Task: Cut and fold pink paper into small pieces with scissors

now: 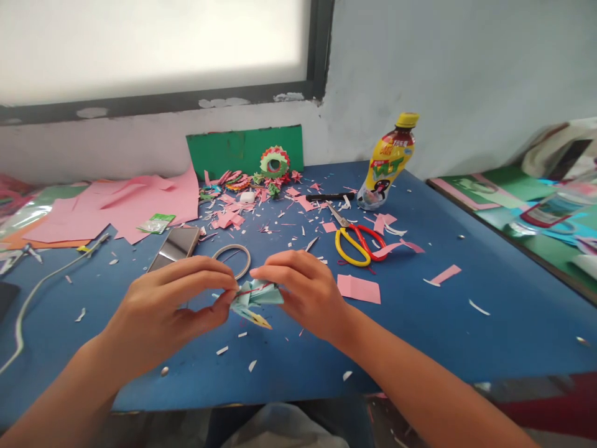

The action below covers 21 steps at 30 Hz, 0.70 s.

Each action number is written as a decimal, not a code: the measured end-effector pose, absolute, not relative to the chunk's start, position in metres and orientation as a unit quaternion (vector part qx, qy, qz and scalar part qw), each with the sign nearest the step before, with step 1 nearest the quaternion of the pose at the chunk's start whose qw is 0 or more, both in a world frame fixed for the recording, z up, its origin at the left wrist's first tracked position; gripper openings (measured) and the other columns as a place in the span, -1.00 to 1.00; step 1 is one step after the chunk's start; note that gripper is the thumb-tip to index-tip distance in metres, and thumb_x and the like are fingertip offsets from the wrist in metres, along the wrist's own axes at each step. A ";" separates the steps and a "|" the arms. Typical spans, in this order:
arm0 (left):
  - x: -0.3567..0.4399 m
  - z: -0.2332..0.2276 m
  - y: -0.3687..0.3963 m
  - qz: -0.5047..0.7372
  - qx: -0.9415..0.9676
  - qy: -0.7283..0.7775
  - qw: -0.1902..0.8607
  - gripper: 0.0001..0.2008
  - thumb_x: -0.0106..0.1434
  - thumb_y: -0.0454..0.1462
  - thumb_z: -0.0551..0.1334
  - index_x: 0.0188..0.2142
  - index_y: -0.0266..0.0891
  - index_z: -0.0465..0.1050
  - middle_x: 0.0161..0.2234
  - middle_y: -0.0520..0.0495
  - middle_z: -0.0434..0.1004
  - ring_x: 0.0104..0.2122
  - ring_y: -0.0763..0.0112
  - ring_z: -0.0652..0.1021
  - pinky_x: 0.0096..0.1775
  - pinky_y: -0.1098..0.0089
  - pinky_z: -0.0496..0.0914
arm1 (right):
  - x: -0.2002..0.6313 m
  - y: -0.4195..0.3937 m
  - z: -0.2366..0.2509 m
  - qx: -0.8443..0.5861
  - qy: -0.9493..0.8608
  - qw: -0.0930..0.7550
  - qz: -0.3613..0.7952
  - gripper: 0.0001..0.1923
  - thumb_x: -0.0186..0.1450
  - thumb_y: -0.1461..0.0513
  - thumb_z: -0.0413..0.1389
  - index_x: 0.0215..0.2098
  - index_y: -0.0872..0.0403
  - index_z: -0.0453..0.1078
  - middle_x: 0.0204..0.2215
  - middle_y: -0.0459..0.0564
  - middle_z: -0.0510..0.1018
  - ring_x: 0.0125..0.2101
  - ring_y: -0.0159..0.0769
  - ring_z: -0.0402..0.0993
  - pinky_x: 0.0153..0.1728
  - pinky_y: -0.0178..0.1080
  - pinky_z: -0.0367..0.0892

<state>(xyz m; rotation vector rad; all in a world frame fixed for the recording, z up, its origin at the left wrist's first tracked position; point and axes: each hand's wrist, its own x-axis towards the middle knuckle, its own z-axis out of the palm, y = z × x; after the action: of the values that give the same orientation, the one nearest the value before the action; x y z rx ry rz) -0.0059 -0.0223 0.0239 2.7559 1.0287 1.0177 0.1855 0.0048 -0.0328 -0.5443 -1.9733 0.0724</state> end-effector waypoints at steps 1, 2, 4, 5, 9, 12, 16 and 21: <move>-0.006 0.024 -0.022 0.344 0.875 0.338 0.029 -0.93 0.16 -0.42 0.16 -0.37 -0.26 0.35 -0.41 0.02 0.47 -0.44 0.55 0.45 -0.36 0.54 0.35 | 0.186 0.005 -0.033 -0.223 -0.820 0.526 0.032 -0.86 0.26 0.30 0.04 -0.19 0.05 0.32 -0.34 -0.02 0.46 -0.37 -0.39 0.39 -0.33 -0.31 0.35; -0.006 0.024 -0.021 0.358 0.866 0.348 0.041 -0.93 0.16 -0.43 0.15 -0.38 -0.26 0.35 -0.41 0.02 0.45 -0.44 0.55 0.45 -0.36 0.55 0.35 | 0.186 0.004 -0.033 -0.220 -0.817 0.532 0.035 -0.85 0.26 0.30 0.05 -0.19 0.06 0.32 -0.34 -0.02 0.45 -0.36 -0.40 0.39 -0.32 -0.32 0.35; -0.008 0.024 -0.019 0.370 0.848 0.375 0.057 -0.92 0.17 -0.43 0.12 -0.39 -0.27 0.34 -0.41 0.01 0.44 -0.44 0.55 0.44 -0.36 0.55 0.34 | 0.187 0.004 -0.033 -0.211 -0.814 0.539 0.043 -0.84 0.25 0.32 0.06 -0.18 0.07 0.32 -0.33 -0.02 0.44 -0.34 -0.40 0.39 -0.30 -0.33 0.35; -0.009 0.023 -0.017 0.367 0.842 0.391 0.062 -0.91 0.18 -0.43 0.11 -0.39 -0.27 0.34 -0.42 0.01 0.44 -0.43 0.55 0.44 -0.36 0.55 0.33 | 0.187 0.004 -0.033 -0.207 -0.814 0.541 0.047 -0.83 0.25 0.33 0.06 -0.17 0.08 0.33 -0.33 -0.02 0.44 -0.33 -0.41 0.39 -0.29 -0.34 0.35; -0.015 0.016 -0.012 0.344 0.824 0.443 0.079 -0.89 0.21 -0.41 0.09 -0.37 -0.27 0.37 -0.42 0.02 0.46 -0.41 0.53 0.45 -0.33 0.53 0.34 | 0.188 0.004 -0.032 -0.197 -0.816 0.540 0.062 -0.79 0.23 0.38 0.05 -0.15 0.09 0.33 -0.31 -0.01 0.43 -0.32 -0.41 0.38 -0.29 -0.33 0.34; -0.016 0.011 -0.013 0.373 0.805 0.448 0.113 -0.85 0.19 -0.41 0.11 -0.26 -0.24 0.39 -0.38 0.03 0.48 -0.37 0.53 0.48 -0.33 0.56 0.36 | 0.189 0.004 -0.032 -0.194 -0.818 0.538 0.066 -0.77 0.23 0.38 0.05 -0.14 0.08 0.32 -0.31 -0.01 0.43 -0.32 -0.40 0.38 -0.30 -0.32 0.35; -0.011 0.011 -0.019 0.388 0.792 0.431 0.192 -0.84 0.18 -0.42 0.12 -0.30 -0.21 0.42 -0.40 0.05 0.49 -0.40 0.55 0.49 -0.38 0.60 0.38 | 0.189 0.003 -0.032 -0.199 -0.822 0.530 0.061 -0.79 0.26 0.35 0.03 -0.13 0.07 0.32 -0.31 -0.01 0.44 -0.32 -0.40 0.39 -0.31 -0.31 0.36; -0.004 0.013 -0.023 0.358 0.755 0.419 0.354 -0.92 0.18 -0.33 0.18 -0.36 -0.23 0.46 -0.49 0.04 0.52 -0.49 0.52 0.51 -0.48 0.59 0.42 | 0.188 0.003 -0.032 -0.216 -0.840 0.494 0.066 -0.77 0.28 0.34 0.00 -0.10 0.08 0.32 -0.26 0.00 0.48 -0.27 -0.40 0.42 -0.26 -0.33 0.37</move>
<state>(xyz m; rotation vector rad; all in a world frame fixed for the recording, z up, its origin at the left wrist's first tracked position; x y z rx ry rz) -0.0039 -0.0232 0.0134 1.9522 1.0842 0.9253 0.1876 0.0027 -0.0316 -0.5227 -2.0368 0.1591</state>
